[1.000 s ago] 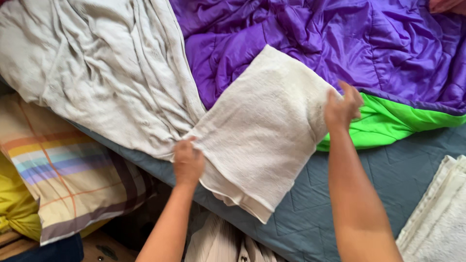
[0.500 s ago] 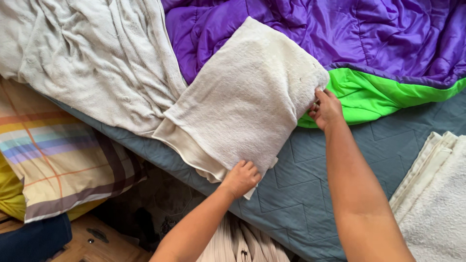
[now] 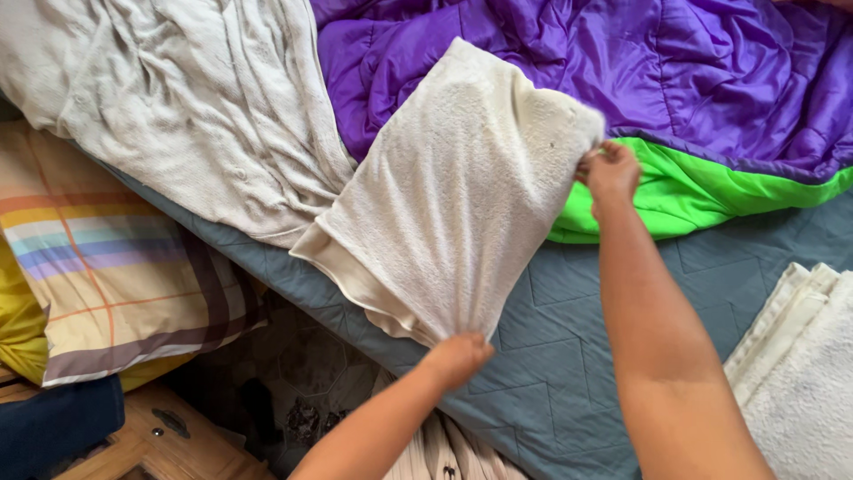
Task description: The person folds a white towel on a bed, then folds a second white towel, and stacks them together. The person also briefly moves a striped pillow aside before resuming folding.
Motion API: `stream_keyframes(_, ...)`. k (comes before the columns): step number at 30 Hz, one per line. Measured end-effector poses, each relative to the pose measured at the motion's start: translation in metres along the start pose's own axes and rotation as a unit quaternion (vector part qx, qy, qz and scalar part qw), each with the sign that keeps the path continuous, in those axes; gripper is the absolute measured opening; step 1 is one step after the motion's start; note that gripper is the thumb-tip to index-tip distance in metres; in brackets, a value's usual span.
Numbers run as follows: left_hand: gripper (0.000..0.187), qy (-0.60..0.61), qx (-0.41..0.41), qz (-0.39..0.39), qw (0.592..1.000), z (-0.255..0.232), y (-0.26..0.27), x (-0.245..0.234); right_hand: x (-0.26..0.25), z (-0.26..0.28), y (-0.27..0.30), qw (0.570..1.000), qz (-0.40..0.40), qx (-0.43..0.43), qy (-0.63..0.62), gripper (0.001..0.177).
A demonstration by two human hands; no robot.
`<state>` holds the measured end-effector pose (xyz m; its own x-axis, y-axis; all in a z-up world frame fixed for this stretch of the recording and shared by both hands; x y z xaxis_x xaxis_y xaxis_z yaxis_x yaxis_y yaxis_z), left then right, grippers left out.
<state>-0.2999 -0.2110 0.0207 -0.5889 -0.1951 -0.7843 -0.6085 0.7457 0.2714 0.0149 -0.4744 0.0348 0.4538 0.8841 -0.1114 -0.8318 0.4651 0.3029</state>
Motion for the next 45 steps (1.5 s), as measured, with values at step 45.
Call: stream_keyframes(45, 0.098, -0.070, -0.365, -0.013, 0.928, 0.169, -0.013, -0.179, 0.088, 0.015, 0.082, 0.704, 0.198, -0.112, 0.673, 0.098)
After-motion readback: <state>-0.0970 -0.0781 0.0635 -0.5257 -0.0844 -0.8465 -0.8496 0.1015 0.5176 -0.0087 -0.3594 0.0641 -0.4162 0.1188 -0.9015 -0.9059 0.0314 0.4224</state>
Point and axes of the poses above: each hand's wrist, its own y-axis away from the middle knuckle, its own x-axis out of the palm, z = x × y, the point moved 4 cm from there along -y, towards the middle knuckle, and after that the axes turned 4 degrees about -y, right-handed, at the moved point
